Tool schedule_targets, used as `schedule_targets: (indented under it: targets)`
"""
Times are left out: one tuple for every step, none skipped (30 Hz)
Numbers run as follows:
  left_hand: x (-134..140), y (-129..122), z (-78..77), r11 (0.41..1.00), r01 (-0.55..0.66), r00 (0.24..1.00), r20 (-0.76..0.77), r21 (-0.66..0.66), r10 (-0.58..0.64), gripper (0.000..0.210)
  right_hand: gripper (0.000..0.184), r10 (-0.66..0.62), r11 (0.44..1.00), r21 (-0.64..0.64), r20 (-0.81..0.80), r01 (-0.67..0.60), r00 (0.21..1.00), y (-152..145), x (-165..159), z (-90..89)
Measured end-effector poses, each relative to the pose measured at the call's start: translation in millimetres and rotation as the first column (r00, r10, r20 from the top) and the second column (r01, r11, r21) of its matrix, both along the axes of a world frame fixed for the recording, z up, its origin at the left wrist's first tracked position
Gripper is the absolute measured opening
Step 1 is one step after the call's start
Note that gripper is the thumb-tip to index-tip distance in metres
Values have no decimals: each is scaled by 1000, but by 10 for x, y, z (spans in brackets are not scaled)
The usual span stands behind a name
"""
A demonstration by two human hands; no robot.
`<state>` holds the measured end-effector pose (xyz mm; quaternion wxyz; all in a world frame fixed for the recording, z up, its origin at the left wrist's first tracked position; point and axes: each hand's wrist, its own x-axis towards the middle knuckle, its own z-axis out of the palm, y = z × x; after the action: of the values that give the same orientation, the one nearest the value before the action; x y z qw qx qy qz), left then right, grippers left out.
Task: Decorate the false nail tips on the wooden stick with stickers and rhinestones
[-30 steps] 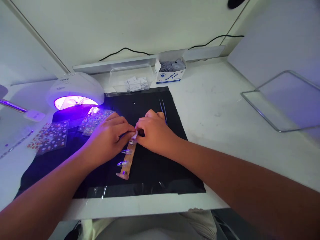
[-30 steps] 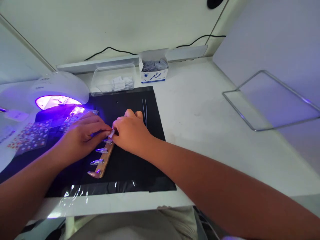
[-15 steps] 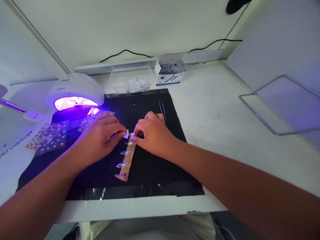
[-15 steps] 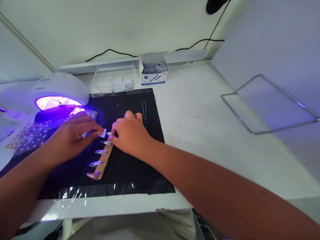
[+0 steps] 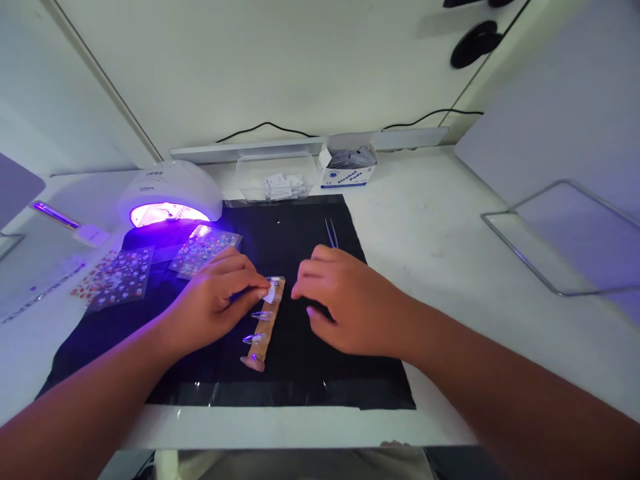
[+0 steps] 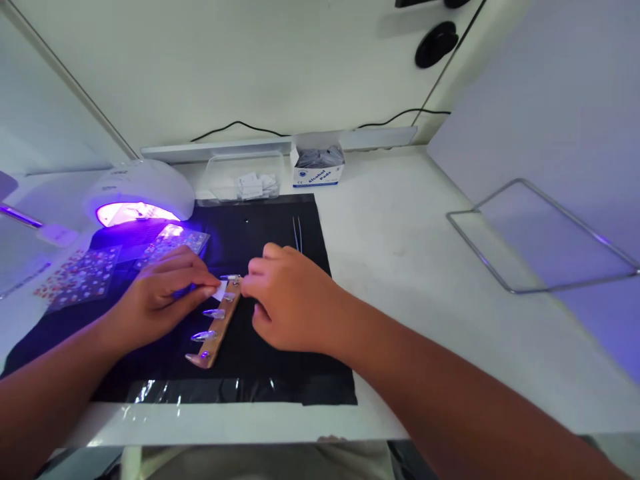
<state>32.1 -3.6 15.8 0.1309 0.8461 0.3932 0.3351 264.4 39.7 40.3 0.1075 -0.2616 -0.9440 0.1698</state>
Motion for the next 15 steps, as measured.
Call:
schedule_targets:
  targets:
    - [6,4,-10,1000,7,1000,0,-7,-7,11,20,75,997,1,54,-75,996,-18,21,36]
    - [11,8,-17,1000,11,1000,-3,-13,-12,11,22,134,991,-2,110,-135,985,-38,35,64]
    - [14,12,-21,1000,14,1000,-10,-20,-14,12,25,171,985,-7,162,-172,972,-60,43,83]
    - [16,15,-22,1000,17,1000,-18,-26,-17,13,28,188,982,-13,208,-190,960,-85,47,95]
    - [17,18,-23,999,18,999,-27,-32,-19,13,32,195,980,-20,252,-197,948,-110,50,101]
    - [18,20,-23,999,17,999,-36,-40,-19,14,37,193,981,-22,291,-195,937,-137,52,103]
    - [20,22,-22,999,18,999,-45,-47,-21,14,42,185,982,-18,323,-189,928,-162,54,102]
    - [22,24,-23,998,19,998,-55,-54,-22,14,46,177,983,-11,348,-185,920,-185,55,100]
    - [24,26,-24,998,18,998,-64,-60,-22,15,49,171,983,1,366,-185,915,-204,55,96]
    - [27,28,-26,998,17,997,-72,-65,-21,15,52,164,983,18,373,-184,913,-220,53,93]
    - [30,30,-29,998,16,997,-77,-68,-21,16,53,158,982,34,374,-183,914,-231,50,89]
    - [33,31,-32,998,17,996,-81,-68,-22,16,53,154,982,46,370,-183,916,-238,44,85]
    - [35,33,-34,997,18,996,-87,-70,-24,17,53,153,982,51,365,-184,918,-243,38,81]
    - [38,34,-36,997,19,995,-92,-73,-25,17,53,150,982,57,359,-182,921,-245,31,76]
    - [40,34,-37,997,20,995,-95,-77,-27,17,52,142,982,65,354,-176,924,-246,24,71]
